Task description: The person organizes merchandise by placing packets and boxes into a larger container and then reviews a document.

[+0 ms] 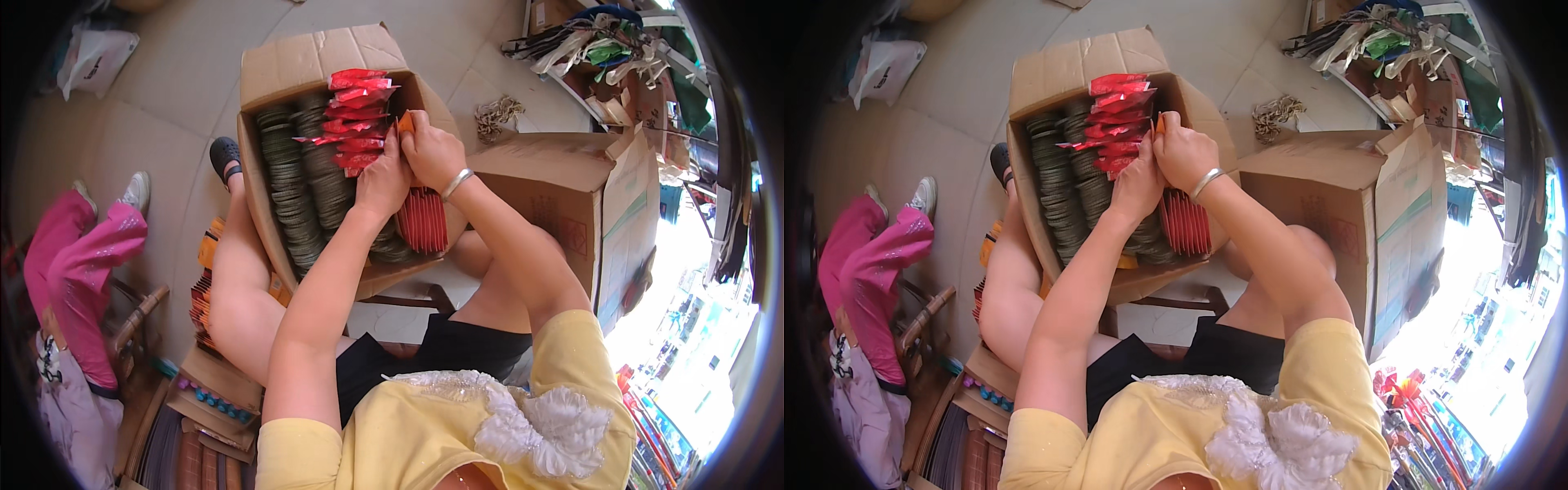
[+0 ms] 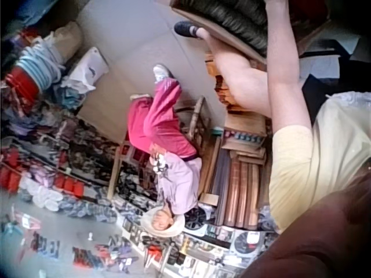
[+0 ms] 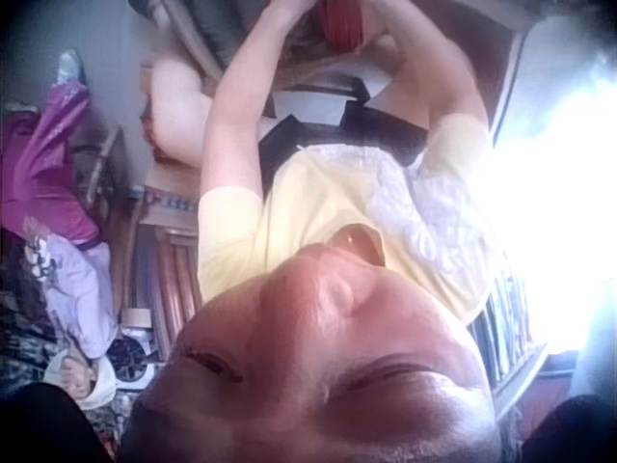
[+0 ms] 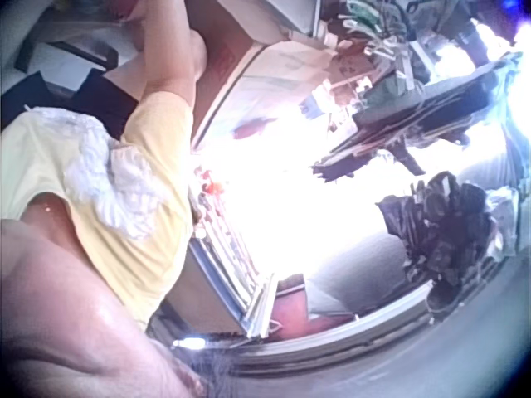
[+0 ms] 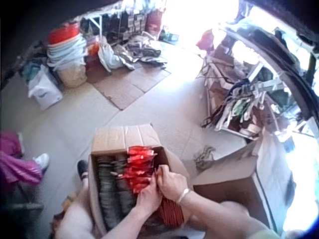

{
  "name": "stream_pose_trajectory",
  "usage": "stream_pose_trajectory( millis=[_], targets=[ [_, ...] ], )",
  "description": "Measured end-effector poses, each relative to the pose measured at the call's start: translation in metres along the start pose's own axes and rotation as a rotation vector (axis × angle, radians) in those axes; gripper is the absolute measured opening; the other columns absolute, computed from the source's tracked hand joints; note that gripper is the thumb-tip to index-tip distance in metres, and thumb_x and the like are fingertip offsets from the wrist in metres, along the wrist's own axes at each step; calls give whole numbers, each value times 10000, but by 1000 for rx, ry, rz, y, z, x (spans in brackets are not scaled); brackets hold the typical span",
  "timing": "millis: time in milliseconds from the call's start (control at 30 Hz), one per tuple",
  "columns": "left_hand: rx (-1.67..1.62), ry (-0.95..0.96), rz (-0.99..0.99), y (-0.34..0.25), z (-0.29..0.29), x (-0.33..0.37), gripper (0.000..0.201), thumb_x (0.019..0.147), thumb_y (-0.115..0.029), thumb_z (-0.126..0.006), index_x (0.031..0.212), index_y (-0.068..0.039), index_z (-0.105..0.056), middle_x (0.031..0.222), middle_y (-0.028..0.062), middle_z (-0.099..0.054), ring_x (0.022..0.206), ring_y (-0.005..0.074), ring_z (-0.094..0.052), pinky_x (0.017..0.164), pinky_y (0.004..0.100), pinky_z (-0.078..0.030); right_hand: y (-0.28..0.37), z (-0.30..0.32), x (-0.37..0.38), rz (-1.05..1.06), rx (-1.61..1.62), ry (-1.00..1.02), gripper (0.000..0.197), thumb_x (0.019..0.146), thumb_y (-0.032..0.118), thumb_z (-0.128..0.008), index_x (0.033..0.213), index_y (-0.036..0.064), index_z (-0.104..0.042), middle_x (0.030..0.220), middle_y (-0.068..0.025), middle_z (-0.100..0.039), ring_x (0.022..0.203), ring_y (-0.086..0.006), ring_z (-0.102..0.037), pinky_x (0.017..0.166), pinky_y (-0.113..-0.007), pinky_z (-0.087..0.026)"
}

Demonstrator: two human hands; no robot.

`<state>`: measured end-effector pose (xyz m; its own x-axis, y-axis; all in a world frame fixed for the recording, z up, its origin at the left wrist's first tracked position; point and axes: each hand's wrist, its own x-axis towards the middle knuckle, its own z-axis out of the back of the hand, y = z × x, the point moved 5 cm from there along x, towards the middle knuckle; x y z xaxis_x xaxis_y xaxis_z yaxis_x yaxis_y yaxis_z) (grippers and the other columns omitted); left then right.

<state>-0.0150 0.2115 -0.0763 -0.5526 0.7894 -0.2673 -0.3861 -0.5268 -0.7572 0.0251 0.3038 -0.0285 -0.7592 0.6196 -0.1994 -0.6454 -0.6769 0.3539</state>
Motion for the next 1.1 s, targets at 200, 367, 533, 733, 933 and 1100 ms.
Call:
stream_pose_trajectory(
  millis=[200,367,533,733,933,1100],
  targets=[
    [-204,-83,-15,13,-8,-17,591,875,-247,-520,1358,-28,-259,971,321,-569,901,455,-569,771,506,-454,-7,-4,11,-134,147,168,410,820,324,-471,1118,44,-435,902,-264,-631,857,-430,-607,773,-484,-474],
    [-348,-140,92,30,-62,-74,745,735,-245,-712,1292,43,-311,1225,284,-462,1145,410,-460,947,421,-391,-30,-11,18,-70,191,426,493,762,351,-539,1096,-8,-486,1015,-262,-611,999,-408,-566,867,-428,-439],
    [-308,-227,3,14,-69,-82,650,858,-157,-528,1390,21,-202,1263,303,-437,1142,440,-459,948,422,-393,-23,0,1,-11,181,290,399,793,287,-501,1058,-11,-492,985,-279,-600,968,-418,-557,839,-457,-433],
    [-390,-109,119,16,-75,-95,595,881,-180,-512,1359,39,-233,1315,288,-389,1166,420,-434,960,418,-389,23,75,-32,51,258,134,360,807,257,-487,1075,17,-487,899,-275,-607,880,-450,-564,798,-487,-439],
    [-257,-122,160,13,-83,-99,575,883,-206,-516,1343,34,-268,1303,278,-416,1148,401,-464,940,406,-417,13,42,-24,35,95,162,372,819,255,-484,1077,-12,-457,908,-294,-607,893,-453,-570,820,-488,-442],
    [-163,-146,127,17,-90,-102,570,877,-206,-524,1333,37,-280,1314,277,-405,1157,397,-460,945,400,-417,1,23,17,68,111,304,383,829,266,-481,1055,-43,-465,950,-314,-598,947,-444,-565,854,-468,-436]
  ],
)
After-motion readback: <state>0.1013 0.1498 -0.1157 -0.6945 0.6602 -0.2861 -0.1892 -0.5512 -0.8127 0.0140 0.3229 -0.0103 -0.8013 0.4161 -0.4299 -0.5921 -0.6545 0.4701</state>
